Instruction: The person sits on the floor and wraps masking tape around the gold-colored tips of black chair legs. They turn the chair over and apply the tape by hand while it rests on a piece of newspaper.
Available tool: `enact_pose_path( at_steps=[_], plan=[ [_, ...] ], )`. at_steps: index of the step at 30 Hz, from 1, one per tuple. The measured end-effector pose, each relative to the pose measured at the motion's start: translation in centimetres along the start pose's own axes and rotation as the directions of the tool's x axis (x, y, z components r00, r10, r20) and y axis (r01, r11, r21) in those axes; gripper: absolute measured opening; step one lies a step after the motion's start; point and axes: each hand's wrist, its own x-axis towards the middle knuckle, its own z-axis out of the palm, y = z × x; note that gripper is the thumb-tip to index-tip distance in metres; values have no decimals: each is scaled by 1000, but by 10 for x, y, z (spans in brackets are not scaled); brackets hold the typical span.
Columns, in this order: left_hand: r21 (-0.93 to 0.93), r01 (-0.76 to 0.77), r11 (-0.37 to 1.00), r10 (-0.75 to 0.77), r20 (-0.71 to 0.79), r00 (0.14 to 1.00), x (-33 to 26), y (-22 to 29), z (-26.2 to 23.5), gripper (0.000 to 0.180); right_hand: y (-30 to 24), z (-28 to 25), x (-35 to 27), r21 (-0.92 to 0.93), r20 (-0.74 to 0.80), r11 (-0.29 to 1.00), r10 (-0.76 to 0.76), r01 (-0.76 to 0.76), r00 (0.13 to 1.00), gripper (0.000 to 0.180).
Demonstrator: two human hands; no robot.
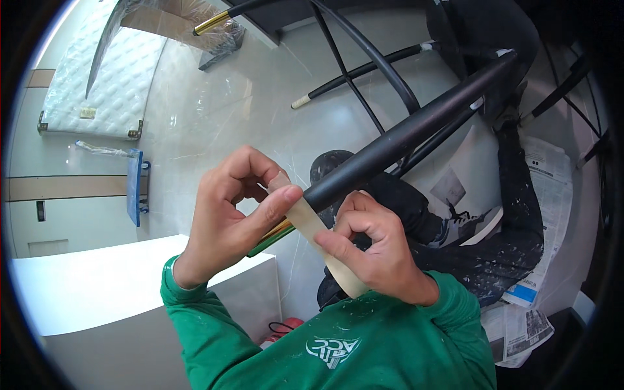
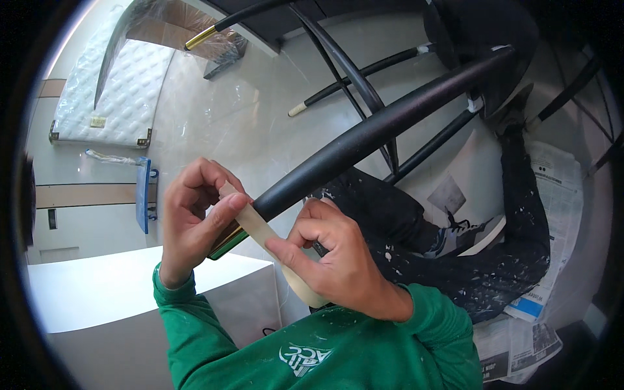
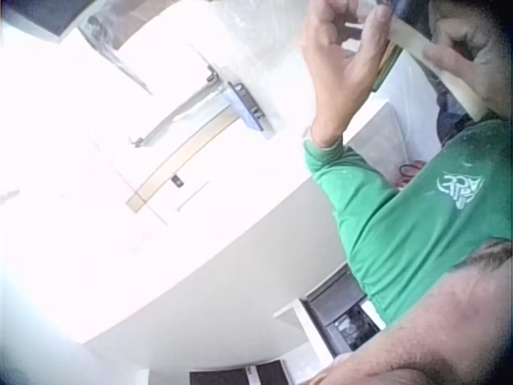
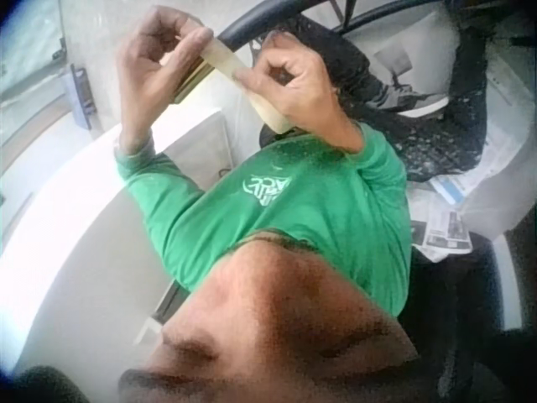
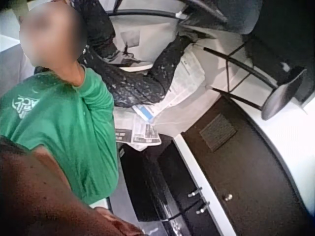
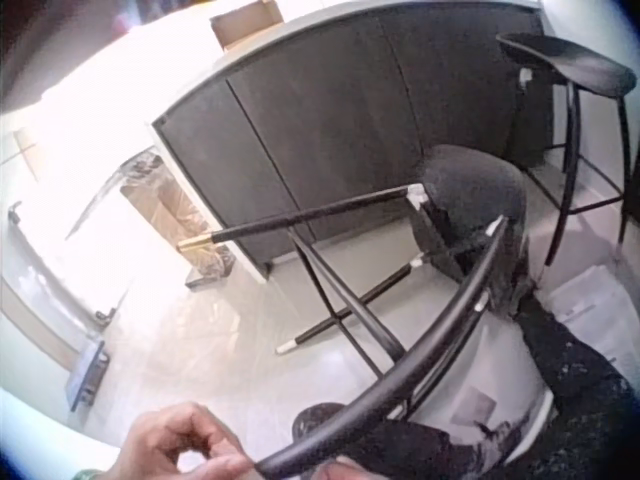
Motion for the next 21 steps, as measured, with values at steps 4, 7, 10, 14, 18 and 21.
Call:
enact_pose_path(
  at_steps=[4,7,10,14,18,21],
  plan=[
    [-55,21,998,-23,-43,999,-2,-2,4,19,2,1,2,74,-24,997,-13,15,1000,26],
    [-56,-1,998,-3,-74,997,-3,-1,6,19,2,0,4,100,5,995,-30,29,1000,26],
    [-16,-60,998,58,-109,992,-5,-2,6,18,-3,-1,4,172,40,985,8,-15,999,27],
    [56,-115,992,121,-120,985,-5,-3,5,17,-3,-1,5,185,68,982,31,-43,997,26],
    [37,-72,997,76,-121,990,-5,-2,6,17,2,0,5,195,75,979,46,-60,996,26],
    [15,-75,997,77,-119,990,-4,-2,6,17,3,1,5,199,62,979,32,-44,998,27]
  ],
)
